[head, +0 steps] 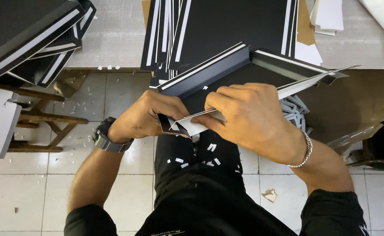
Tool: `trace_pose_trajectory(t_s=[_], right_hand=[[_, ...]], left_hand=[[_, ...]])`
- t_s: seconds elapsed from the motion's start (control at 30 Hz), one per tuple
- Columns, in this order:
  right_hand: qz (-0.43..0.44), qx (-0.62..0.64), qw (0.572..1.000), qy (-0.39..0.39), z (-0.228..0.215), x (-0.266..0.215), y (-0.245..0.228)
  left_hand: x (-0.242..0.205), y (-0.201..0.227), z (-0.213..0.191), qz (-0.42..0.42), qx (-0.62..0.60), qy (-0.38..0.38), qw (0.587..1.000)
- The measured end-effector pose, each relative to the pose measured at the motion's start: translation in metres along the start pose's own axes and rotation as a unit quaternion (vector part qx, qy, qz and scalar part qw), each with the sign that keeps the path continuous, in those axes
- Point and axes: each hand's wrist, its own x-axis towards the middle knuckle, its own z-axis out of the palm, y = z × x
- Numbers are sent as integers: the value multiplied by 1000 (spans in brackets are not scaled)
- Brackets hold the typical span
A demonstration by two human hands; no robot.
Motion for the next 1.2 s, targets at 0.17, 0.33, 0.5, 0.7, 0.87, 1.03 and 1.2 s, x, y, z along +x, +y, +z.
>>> trace_pose_trajectory(t_s=[0.17,0.33,0.5,0.7,0.87,1.03,1.2], right_hand=[[-3,-2,1000,-1,1,1,-3],[-7,-5,1000,-8,2,2,-4],[-10,-30,999,21,6,3,-6],[-13,-46,999,20,14,5,-9],[-9,-57,998,28,21,5,-10],[-8,-63,997,35,21,6,-10],[-2,-61,997,40,23,4,-10]], left_hand=[[-3,-13,-2,25,9,-10,1000],[0,-13,-4,21,22,-31,999],[2,-8,-8,-7,12,-31,999],[-5,-17,-6,-20,50,-18,998],[-7,-17,-2,-3,57,-5,998],[-11,-19,12,-52,49,48,996],[-16,-25,28,-108,32,127,985]])
